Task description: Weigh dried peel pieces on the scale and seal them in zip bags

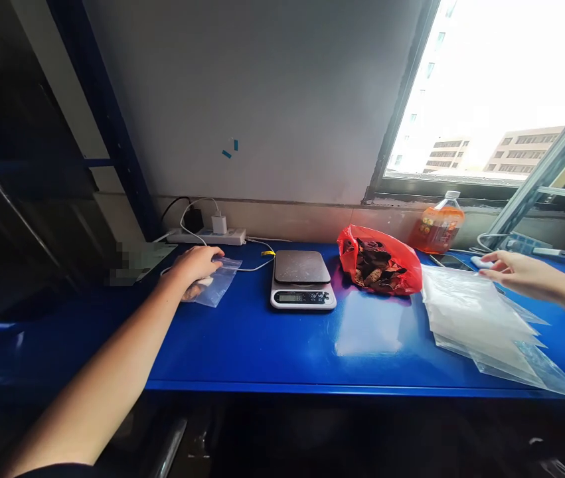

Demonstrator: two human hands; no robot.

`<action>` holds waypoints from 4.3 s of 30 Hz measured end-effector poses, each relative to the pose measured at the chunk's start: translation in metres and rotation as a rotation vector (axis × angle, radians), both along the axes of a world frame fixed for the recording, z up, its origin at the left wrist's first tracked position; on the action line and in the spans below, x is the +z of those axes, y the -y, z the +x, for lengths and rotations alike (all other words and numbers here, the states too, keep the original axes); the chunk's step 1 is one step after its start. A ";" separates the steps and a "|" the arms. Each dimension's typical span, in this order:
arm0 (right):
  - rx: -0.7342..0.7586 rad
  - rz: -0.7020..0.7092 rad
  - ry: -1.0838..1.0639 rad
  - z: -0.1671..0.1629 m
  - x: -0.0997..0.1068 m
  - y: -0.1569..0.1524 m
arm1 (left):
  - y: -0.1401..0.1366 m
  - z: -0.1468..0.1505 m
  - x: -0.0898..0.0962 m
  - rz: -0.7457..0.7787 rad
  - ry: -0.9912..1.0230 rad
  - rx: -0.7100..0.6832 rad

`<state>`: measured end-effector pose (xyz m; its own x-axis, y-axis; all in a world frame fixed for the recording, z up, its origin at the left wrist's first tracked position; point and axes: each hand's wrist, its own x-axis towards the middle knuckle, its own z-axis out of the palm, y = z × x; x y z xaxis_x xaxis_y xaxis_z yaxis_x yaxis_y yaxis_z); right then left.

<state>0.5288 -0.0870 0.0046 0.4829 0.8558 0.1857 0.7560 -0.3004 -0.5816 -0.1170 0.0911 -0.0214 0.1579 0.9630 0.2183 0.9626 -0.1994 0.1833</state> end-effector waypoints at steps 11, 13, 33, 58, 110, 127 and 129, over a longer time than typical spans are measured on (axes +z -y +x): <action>0.493 0.531 0.432 -0.203 0.061 -0.011 | 0.005 0.006 0.002 -0.018 -0.116 0.062; 0.636 0.547 0.454 -0.240 0.058 -0.021 | 0.006 0.007 0.003 -0.007 -0.124 0.064; 0.931 0.499 0.128 -0.344 -0.008 -0.025 | 0.034 0.041 0.028 0.376 -0.100 -0.239; 0.970 -0.031 -0.999 -0.341 -0.007 -0.033 | 0.123 0.115 0.027 0.360 0.167 -0.964; 1.119 0.056 -0.688 -0.335 -0.002 -0.026 | 0.128 0.118 0.025 0.573 0.278 -1.074; 1.051 0.116 -0.249 -0.338 -0.004 -0.028 | 0.124 0.114 0.028 0.331 0.096 -1.092; 1.039 0.135 -0.228 -0.337 -0.006 -0.030 | 0.124 0.114 0.028 0.322 0.083 -1.087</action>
